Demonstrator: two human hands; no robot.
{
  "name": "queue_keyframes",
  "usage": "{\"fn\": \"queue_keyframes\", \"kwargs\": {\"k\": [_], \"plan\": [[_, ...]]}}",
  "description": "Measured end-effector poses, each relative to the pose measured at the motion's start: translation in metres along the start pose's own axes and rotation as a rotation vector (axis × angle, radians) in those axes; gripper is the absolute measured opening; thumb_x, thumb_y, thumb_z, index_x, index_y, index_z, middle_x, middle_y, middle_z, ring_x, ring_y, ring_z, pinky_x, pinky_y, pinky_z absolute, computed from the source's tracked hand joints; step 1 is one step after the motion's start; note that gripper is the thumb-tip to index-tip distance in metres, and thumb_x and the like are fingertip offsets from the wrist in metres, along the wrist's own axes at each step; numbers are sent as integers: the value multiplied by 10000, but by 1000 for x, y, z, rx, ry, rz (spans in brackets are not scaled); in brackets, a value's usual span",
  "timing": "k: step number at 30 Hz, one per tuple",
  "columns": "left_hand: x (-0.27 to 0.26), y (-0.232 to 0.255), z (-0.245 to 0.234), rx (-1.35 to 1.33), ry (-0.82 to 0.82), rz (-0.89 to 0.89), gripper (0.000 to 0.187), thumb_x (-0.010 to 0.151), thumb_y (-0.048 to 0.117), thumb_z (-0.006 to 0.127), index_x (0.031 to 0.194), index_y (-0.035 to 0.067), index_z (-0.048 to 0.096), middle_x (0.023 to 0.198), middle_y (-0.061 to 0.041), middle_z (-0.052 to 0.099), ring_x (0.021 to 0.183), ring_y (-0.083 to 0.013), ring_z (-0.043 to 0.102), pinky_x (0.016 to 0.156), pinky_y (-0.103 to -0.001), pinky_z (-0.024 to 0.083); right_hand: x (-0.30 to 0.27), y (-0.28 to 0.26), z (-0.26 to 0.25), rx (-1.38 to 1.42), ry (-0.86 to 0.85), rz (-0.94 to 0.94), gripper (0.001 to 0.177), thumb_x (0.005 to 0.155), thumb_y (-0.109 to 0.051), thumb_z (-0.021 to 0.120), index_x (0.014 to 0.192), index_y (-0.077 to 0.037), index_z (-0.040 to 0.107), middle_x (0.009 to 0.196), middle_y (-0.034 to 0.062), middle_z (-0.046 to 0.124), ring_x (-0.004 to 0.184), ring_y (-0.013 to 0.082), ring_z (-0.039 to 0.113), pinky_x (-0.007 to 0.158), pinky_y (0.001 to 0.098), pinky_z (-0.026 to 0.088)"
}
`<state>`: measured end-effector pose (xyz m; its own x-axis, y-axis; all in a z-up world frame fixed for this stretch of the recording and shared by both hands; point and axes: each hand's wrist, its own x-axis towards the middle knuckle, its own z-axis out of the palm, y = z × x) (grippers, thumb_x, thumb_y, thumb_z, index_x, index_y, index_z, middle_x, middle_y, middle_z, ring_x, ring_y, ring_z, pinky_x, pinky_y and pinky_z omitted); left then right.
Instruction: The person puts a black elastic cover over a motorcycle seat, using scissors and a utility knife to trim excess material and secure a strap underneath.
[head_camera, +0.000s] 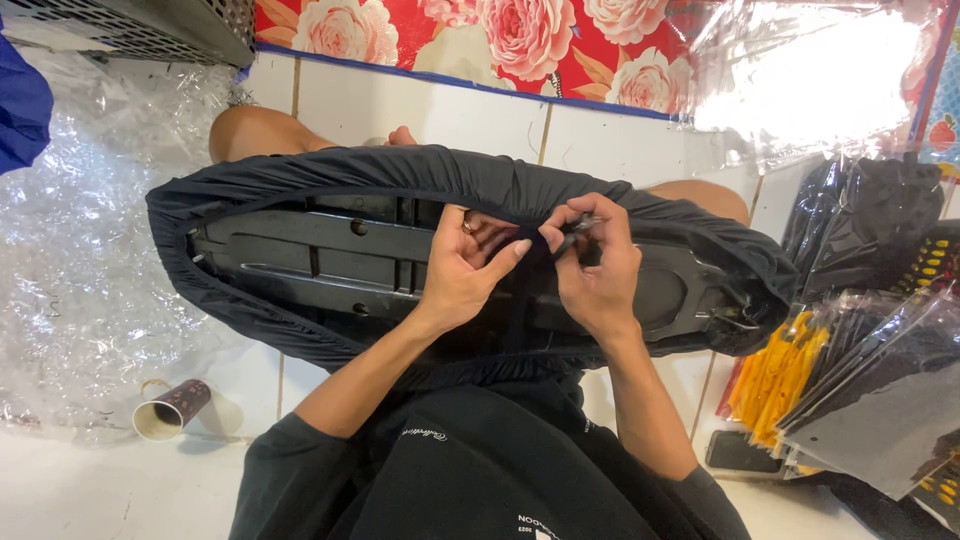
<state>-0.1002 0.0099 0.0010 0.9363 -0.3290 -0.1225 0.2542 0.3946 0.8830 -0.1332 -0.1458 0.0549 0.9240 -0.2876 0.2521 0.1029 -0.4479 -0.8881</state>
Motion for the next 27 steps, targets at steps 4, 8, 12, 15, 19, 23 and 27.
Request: {"fn": "queue_keyframes", "kwargs": {"k": [4, 8, 12, 15, 19, 23, 27], "plan": [[5, -2, 6, -59, 11, -22, 615, 933, -80, 685, 1443, 90, 386, 1137, -59, 674, 1090, -151, 699, 986, -341, 604, -1, 0, -8, 36, 35, 44, 312, 988, -30, 727, 1223, -31, 522, 890, 108, 746, 698, 155, 652, 604, 292, 515], [9, -2, 6, -65, 64, -39, 493, 944, -17, 709, 1360, 86, 467, 1071, -21, 660, 1030, -109, 697, 982, -315, 610, -10, 10, -29, -117, 63, -81, 348, 989, -14, 718, 1296, 25, 560, 874, 142, 730, 687, 222, 658, 574, 305, 510], [15, 0, 4, -84, 94, -65, 400, 960, 23, 711, 1300, 86, 509, 1049, 3, 655, 1003, -78, 689, 979, -293, 610, -17, 13, -51, -426, -45, -350, 464, 913, -124, 805, 1319, 58, 674, 819, 125, 718, 668, 230, 595, 565, 305, 504], [16, 12, 10, -93, 81, -81, 364, 973, 35, 699, 1283, 81, 514, 1036, -2, 649, 996, -77, 679, 973, -306, 609, -25, 14, -53, -573, -106, -395, 437, 872, -214, 764, 1238, 24, 762, 653, 79, 630, 593, 230, 526, 526, 300, 491], [15, 9, 10, -130, 74, -95, 356, 979, 42, 691, 1281, 84, 507, 1025, -7, 646, 998, -87, 692, 972, -318, 607, -38, 21, -45, -633, -148, -412, 458, 808, -233, 739, 1214, -26, 787, 568, 56, 581, 554, 203, 501, 478, 277, 465], [14, 4, 7, -129, 68, -90, 367, 979, 31, 685, 1288, 86, 495, 1048, -3, 640, 1011, -77, 683, 985, -311, 599, -41, 24, -36, -671, -103, -391, 454, 783, -252, 722, 1187, -61, 800, 534, 27, 502, 560, 193, 464, 468, 253, 456], [13, -3, 2, -117, 73, -86, 372, 972, 32, 690, 1284, 89, 494, 1063, -6, 643, 1018, -77, 680, 993, -313, 603, -40, 23, -31, -769, -89, -409, 424, 812, -276, 708, 1187, -103, 806, 538, 14, 468, 586, 185, 469, 472, 246, 457]]}}
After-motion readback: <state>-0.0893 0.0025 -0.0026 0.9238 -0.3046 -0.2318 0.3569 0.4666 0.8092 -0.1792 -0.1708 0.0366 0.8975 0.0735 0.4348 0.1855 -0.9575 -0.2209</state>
